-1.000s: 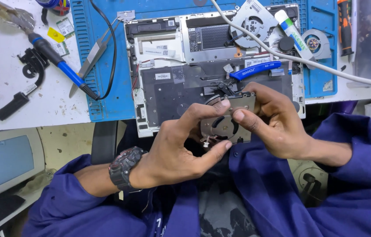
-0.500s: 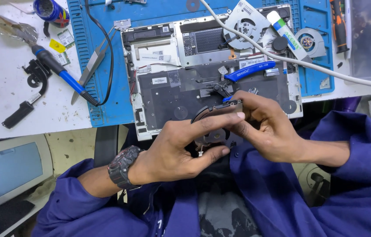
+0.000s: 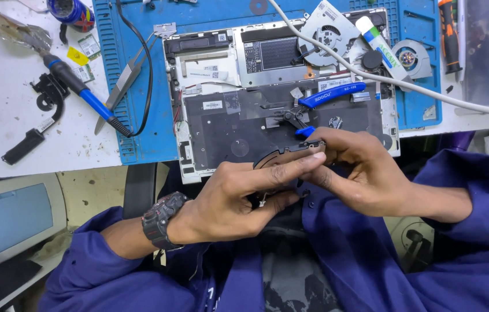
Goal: The person disassembles a laptop cooling fan, using a soldering iron to remove the old power connector. They then attach a new connector to the fan wires, securing it with pliers and electrical tape. Finally, they reassemble the fan housing and use the soldering iron to secure the new connection.
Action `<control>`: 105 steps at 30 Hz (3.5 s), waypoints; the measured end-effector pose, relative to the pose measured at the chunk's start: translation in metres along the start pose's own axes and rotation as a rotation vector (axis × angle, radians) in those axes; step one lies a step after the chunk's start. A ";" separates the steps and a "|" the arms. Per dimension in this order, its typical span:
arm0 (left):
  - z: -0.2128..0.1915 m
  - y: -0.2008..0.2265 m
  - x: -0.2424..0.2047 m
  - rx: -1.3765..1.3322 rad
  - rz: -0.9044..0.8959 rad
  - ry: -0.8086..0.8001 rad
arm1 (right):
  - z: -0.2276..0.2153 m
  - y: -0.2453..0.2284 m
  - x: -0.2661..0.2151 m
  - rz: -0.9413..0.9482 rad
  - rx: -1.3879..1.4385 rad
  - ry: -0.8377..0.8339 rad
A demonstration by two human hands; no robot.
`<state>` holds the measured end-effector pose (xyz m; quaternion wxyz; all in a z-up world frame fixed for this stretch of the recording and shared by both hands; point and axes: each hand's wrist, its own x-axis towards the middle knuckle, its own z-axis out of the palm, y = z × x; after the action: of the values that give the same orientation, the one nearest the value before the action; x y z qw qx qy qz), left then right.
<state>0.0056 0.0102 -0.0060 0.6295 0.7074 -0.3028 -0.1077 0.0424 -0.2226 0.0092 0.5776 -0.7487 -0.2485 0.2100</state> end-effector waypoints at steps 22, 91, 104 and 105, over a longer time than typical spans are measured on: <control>-0.012 0.009 0.001 0.021 -0.035 0.041 | -0.008 0.001 0.001 0.102 0.026 -0.066; 0.016 -0.023 -0.059 0.321 -0.086 0.195 | 0.076 -0.058 0.103 -0.918 -1.170 -0.289; 0.006 -0.022 -0.059 0.298 0.040 0.127 | 0.149 -0.026 0.258 -0.977 -1.730 -0.609; 0.005 -0.021 -0.058 0.297 0.040 0.134 | 0.148 -0.023 0.261 -0.983 -1.730 -0.614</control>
<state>-0.0369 0.0396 -0.0405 0.5386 0.7922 -0.2867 -0.0017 0.1561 0.0549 -0.0115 -0.2226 -0.6379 -0.7279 -0.1169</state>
